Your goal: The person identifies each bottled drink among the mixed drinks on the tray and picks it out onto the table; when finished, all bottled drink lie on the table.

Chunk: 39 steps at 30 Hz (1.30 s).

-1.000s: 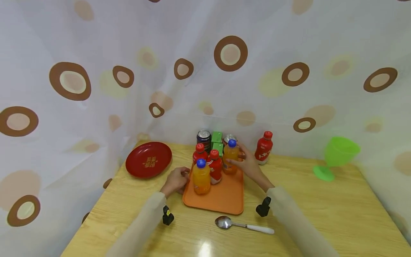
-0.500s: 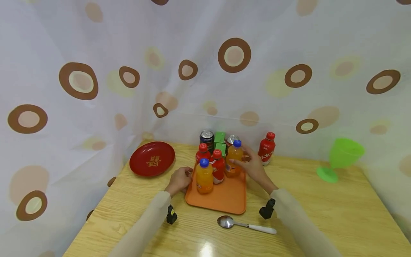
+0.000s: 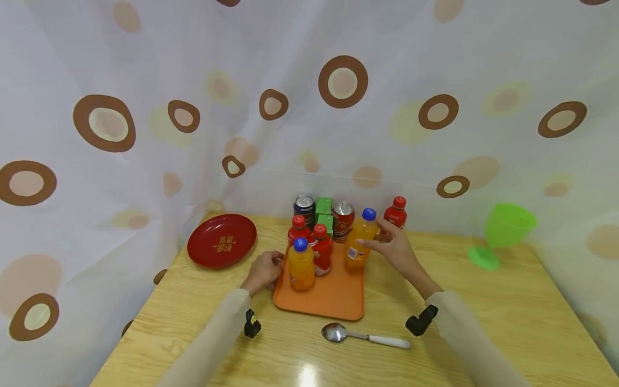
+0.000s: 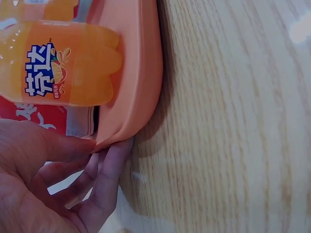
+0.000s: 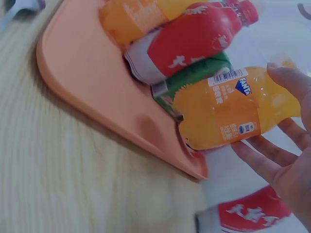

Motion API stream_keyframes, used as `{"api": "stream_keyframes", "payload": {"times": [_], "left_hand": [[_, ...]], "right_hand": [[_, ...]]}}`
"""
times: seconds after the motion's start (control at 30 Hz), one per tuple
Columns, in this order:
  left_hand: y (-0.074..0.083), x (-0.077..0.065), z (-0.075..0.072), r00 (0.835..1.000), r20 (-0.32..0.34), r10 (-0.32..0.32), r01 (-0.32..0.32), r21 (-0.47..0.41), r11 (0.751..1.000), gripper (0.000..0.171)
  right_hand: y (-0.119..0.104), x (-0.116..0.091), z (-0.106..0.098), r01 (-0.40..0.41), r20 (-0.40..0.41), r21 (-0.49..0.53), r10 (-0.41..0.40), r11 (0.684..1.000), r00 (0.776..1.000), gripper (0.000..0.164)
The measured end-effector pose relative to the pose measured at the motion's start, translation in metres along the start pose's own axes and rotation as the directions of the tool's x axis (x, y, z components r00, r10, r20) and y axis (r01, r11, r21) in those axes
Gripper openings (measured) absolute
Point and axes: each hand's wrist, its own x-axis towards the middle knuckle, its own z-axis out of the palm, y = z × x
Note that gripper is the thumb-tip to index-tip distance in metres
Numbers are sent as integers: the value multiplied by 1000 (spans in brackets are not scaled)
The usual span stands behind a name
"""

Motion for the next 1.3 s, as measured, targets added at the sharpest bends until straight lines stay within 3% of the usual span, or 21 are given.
{"api": "stream_keyframes", "payload": {"times": [0.17, 0.43, 0.63, 0.87, 1.1, 1.3], "left_hand": [[-2, 0, 0, 1000, 2, -2, 2, 8, 1000, 34], [-4, 2, -3, 999, -14, 28, -28, 45, 999, 33], [-3, -1, -4, 999, -13, 43, -43, 37, 998, 34], [-4, -1, -4, 1000, 2, 27, -27, 12, 1000, 33], [-5, 0, -2, 999, 31, -9, 11, -64, 998, 35], [-6, -3, -3, 999, 42, -6, 11, -111, 994, 36]], "right_hand": [[-5, -4, -15, 20, -12, -89, -21, 996, 1000, 77], [0, -12, -41, -41, -39, -42, 40, 998, 998, 80], [6, -18, -60, -60, -85, -61, 55, 996, 995, 77], [17, -23, -81, -97, -135, -45, 90, 994, 987, 79], [28, -26, -101, -122, -204, -146, 90, 982, 975, 83], [45, -20, -113, -96, -237, -48, 82, 994, 968, 81]]}}
